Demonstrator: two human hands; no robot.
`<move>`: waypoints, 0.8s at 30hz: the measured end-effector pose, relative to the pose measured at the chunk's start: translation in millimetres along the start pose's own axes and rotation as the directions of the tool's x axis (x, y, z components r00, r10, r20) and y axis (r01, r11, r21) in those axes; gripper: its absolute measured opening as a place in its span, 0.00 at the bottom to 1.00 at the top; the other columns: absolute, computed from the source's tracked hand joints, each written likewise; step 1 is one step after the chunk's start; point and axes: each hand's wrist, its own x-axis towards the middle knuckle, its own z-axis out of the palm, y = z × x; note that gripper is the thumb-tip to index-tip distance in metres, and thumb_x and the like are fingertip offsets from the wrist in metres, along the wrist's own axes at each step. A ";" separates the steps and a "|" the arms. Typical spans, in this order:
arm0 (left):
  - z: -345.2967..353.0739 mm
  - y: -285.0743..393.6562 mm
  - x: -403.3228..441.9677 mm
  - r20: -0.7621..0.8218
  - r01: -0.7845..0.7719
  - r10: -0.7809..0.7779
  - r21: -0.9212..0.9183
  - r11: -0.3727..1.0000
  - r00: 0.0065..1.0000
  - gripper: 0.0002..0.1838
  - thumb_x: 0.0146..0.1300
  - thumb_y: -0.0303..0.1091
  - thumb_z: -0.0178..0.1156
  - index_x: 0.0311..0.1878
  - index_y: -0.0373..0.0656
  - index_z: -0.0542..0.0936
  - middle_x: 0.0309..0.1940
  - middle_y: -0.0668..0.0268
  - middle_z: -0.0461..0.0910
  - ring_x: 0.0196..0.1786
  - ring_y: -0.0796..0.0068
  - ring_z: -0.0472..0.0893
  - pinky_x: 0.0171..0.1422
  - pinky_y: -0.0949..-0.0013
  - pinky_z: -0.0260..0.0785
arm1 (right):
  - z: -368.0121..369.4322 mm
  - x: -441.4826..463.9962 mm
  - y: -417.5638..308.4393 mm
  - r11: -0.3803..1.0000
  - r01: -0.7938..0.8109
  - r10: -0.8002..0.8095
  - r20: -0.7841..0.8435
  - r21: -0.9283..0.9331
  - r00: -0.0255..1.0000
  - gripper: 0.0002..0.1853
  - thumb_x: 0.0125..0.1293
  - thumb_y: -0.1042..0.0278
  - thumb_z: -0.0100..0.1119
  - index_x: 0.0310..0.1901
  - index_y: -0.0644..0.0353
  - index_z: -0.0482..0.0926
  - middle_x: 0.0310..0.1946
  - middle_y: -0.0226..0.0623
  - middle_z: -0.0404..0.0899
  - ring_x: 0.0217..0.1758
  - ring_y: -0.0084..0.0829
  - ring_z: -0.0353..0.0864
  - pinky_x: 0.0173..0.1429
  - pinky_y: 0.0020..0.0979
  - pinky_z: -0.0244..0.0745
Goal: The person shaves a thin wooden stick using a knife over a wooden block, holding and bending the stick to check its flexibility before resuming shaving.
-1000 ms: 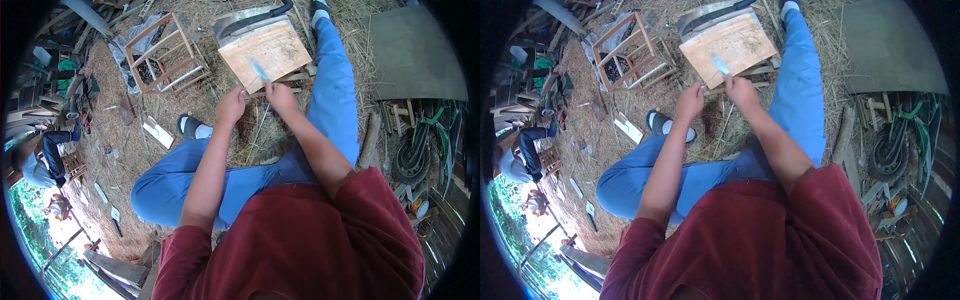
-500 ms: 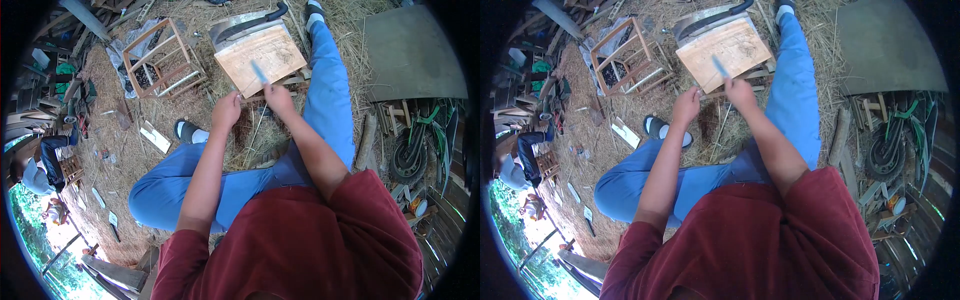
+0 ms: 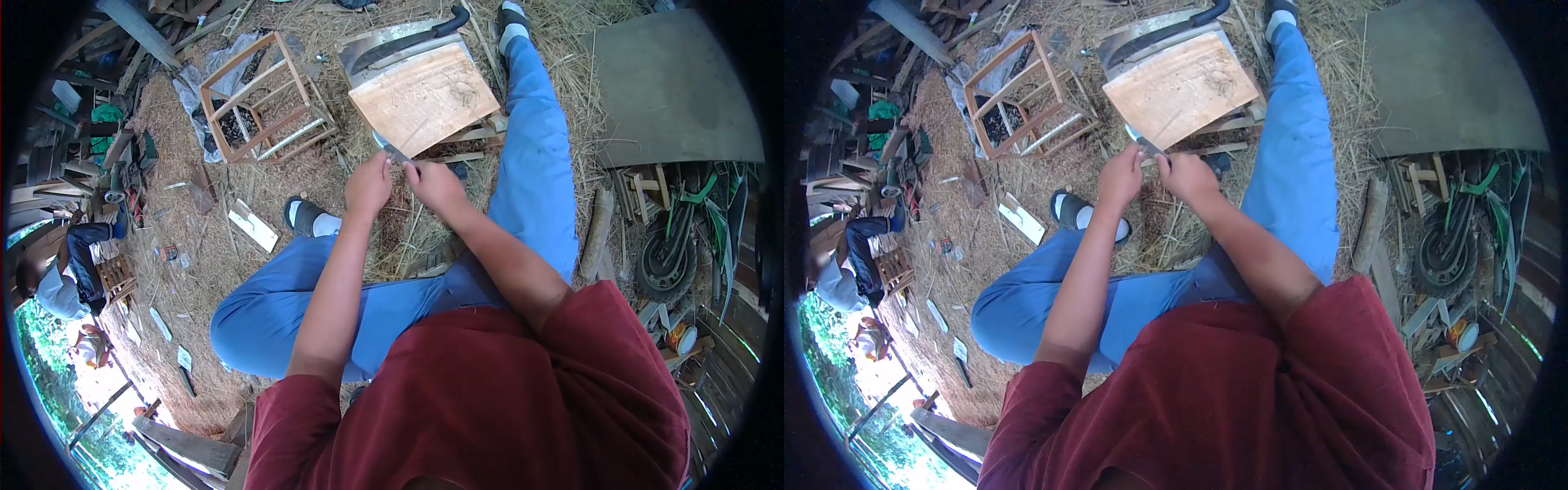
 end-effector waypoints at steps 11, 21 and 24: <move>-5.0 5.7 -4.2 -0.013 -0.021 0.021 0.004 1.000 1.000 0.10 0.76 0.39 0.52 0.48 0.47 0.79 0.36 0.49 0.86 0.41 0.41 0.85 0.45 0.40 0.76 | -21.2 6.8 -0.5 0.999 -0.044 0.045 0.036 -0.006 0.998 0.30 0.78 0.41 0.46 0.38 0.59 0.90 0.38 0.60 0.86 0.46 0.59 0.87 0.55 0.55 0.82; -1.7 1.6 -0.7 0.022 -0.005 0.004 0.026 1.000 1.000 0.10 0.76 0.39 0.53 0.48 0.45 0.78 0.36 0.47 0.85 0.42 0.41 0.85 0.46 0.40 0.76 | -16.5 26.3 26.8 0.990 -0.103 0.113 -0.105 0.096 0.988 0.32 0.78 0.41 0.47 0.39 0.64 0.88 0.39 0.60 0.86 0.46 0.60 0.87 0.55 0.55 0.81; 2.4 -4.0 -3.8 0.019 -0.023 0.023 0.027 0.999 1.000 0.10 0.76 0.40 0.52 0.48 0.45 0.78 0.36 0.46 0.85 0.42 0.40 0.85 0.46 0.39 0.75 | -9.9 21.4 25.4 0.975 -0.144 0.157 -0.069 0.168 0.985 0.31 0.77 0.42 0.46 0.39 0.64 0.88 0.39 0.60 0.86 0.47 0.60 0.87 0.56 0.55 0.81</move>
